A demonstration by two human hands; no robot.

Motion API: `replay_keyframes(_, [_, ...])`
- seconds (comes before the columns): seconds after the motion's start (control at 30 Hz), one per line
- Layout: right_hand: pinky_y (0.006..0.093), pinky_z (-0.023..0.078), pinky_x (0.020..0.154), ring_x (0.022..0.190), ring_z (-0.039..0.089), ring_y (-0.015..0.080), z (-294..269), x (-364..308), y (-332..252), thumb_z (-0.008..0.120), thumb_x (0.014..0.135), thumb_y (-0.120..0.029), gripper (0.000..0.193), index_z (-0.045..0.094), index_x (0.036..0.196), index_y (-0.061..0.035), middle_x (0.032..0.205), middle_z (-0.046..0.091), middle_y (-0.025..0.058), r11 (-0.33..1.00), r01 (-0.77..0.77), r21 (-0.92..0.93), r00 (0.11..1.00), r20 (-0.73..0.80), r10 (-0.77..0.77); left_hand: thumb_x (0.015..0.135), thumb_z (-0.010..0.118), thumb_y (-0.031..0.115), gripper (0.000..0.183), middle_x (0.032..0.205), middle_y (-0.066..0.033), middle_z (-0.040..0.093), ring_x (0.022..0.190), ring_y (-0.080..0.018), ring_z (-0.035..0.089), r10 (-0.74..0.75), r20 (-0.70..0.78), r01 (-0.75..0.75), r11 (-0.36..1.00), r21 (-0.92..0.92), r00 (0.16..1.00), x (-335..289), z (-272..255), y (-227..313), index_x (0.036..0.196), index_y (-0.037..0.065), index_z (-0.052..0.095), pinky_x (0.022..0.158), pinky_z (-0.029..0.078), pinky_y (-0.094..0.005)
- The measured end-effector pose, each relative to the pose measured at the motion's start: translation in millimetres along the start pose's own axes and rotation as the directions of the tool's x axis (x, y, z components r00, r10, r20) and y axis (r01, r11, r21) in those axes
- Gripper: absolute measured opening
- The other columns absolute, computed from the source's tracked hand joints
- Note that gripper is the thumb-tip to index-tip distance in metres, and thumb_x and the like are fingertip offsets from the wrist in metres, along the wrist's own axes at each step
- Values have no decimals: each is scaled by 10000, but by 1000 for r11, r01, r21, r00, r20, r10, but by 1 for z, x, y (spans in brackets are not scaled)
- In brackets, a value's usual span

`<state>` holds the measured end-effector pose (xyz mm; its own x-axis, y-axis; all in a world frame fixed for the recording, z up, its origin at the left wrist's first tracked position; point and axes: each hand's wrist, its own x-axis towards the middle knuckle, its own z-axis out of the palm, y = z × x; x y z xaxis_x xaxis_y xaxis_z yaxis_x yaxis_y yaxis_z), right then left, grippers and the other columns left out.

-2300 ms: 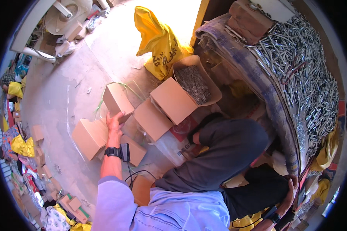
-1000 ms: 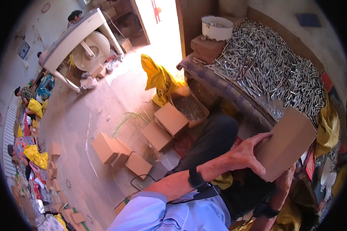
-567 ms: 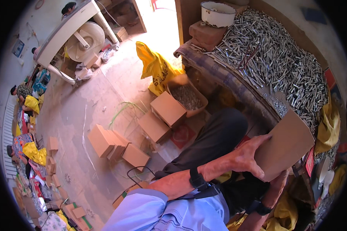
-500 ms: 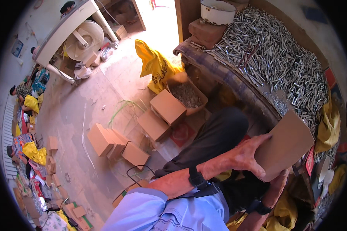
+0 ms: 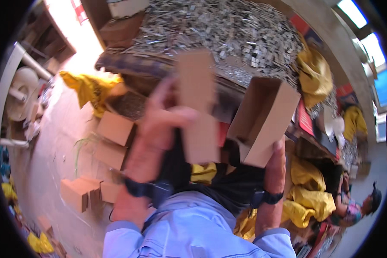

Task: Manually assembling washers onto bolts and sorting metal parts into various containers and bags.

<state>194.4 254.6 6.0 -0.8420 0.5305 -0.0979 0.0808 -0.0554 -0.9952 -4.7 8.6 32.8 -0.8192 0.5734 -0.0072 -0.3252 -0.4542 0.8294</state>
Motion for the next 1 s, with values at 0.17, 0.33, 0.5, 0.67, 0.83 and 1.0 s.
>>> replay_keyframes(0.17, [420,534,916,1131,612,268,-67,-11,18,567,886,-626,843,407,1433,-5,1298,583,147,956,221,195,975,-66,-212,604,755,201,985,1182,-161,620,1073,-271,635,246,-215,-160,922,353,945,0,-84,59,1467,-29,341,925,537,-380])
replay_keyframes(0.33, [378,442,1032,1193,563,255,-53,-39,25,514,957,-583,758,406,1445,-14,1334,560,134,993,36,115,808,-588,39,570,794,233,1054,1232,-154,606,1085,-258,629,244,-319,48,722,690,916,-39,-161,77,1487,-25,344,994,497,-364])
replay_keyframes(0.5, [356,383,1072,1214,530,233,-59,-58,17,507,976,-577,730,458,1413,5,1348,548,122,995,-12,94,812,-579,65,463,857,247,1169,1250,-210,590,1163,-379,555,379,-185,234,-88,968,907,-55,-246,28,1485,-1,346,1033,452,-443])
replay_keyframes(0.67, [348,389,1055,1191,543,236,-55,-48,25,527,959,-598,751,480,1394,12,1327,566,117,993,5,115,814,-577,63,464,872,270,1175,1285,-230,556,1206,-400,517,296,-294,325,-60,944,909,-91,-305,-2,1489,34,346,1056,428,-451])
replay_keyframes(0.83, [337,358,1093,1238,506,227,-68,-48,27,558,975,-531,701,475,1408,13,1376,530,118,981,-11,191,839,-533,113,433,914,251,1277,1329,-226,508,1257,-419,482,233,-369,394,-66,917,900,-124,-339,-40,1527,61,283,1076,405,-474])
replay_keyframes(1.0, [328,358,1094,1261,503,222,-109,-48,35,570,977,-502,696,452,1428,15,1378,526,125,980,-29,195,889,-443,114,461,936,268,1289,1367,-247,483,1296,-431,456,244,-391,395,38,918,887,-127,-339,-51,1540,67,260,1089,392,-485])
